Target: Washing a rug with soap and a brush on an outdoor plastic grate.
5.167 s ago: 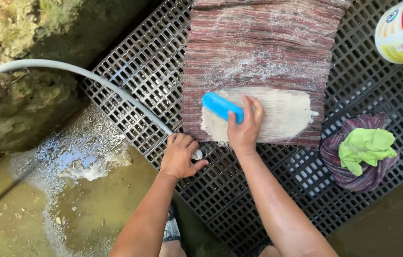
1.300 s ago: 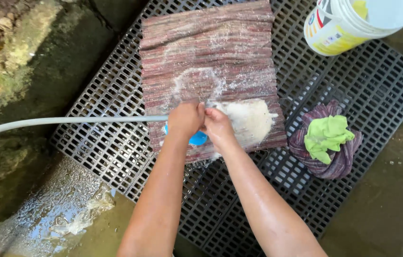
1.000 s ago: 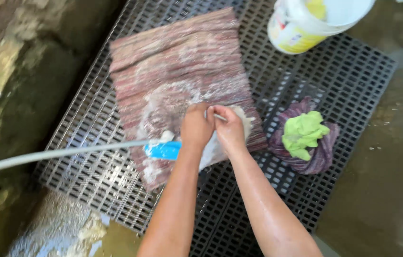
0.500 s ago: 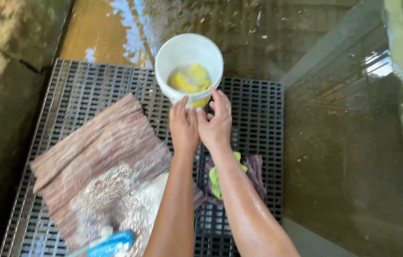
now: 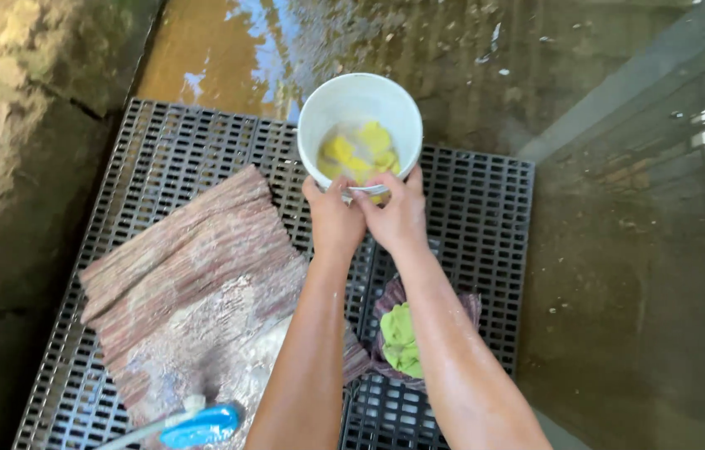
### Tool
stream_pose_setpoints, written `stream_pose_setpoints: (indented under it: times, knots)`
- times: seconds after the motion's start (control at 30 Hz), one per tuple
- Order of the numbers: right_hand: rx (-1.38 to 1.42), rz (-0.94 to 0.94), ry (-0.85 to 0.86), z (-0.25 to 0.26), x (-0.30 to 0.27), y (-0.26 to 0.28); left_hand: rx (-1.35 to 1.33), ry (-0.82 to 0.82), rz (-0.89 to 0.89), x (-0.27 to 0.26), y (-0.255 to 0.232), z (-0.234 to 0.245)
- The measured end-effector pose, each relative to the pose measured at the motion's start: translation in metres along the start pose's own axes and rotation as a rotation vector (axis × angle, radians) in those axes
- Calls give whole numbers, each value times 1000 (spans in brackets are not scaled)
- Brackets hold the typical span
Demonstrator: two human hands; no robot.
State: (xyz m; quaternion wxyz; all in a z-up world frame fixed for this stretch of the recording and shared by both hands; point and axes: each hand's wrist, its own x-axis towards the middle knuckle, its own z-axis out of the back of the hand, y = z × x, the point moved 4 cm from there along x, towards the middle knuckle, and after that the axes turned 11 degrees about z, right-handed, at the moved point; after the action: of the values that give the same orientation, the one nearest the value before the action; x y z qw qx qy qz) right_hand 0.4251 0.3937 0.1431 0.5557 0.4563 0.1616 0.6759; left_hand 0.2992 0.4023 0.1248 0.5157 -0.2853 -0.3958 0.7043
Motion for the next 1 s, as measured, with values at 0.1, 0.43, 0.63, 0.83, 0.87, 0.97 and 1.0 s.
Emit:
stream_pose_setpoints:
  times: [0.1, 0.43, 0.63, 0.83, 0.87, 0.97, 1.0]
  knots:
    - [43, -148, 7, 3, -10, 9, -43, 7, 80, -11, 3, 15]
    - [79, -22, 167, -25, -72, 134, -189, -176, 249, -100, 44, 136]
    - [225, 155, 270, -56, -97, 236, -269, -317, 291, -133, 62, 235]
    - [619, 95, 335, -122, -128, 298, -177, -467, 302, -153, 85, 342]
    - [627, 105, 344, -138, -136, 310, -178, -482, 302, -156, 104, 356]
    - [667, 131, 382, -187, -167, 344, -88, -630, 232, -172, 154, 398]
    - [658, 108, 416, -204, -180, 353, -112, -622, 303, -177, 173, 411]
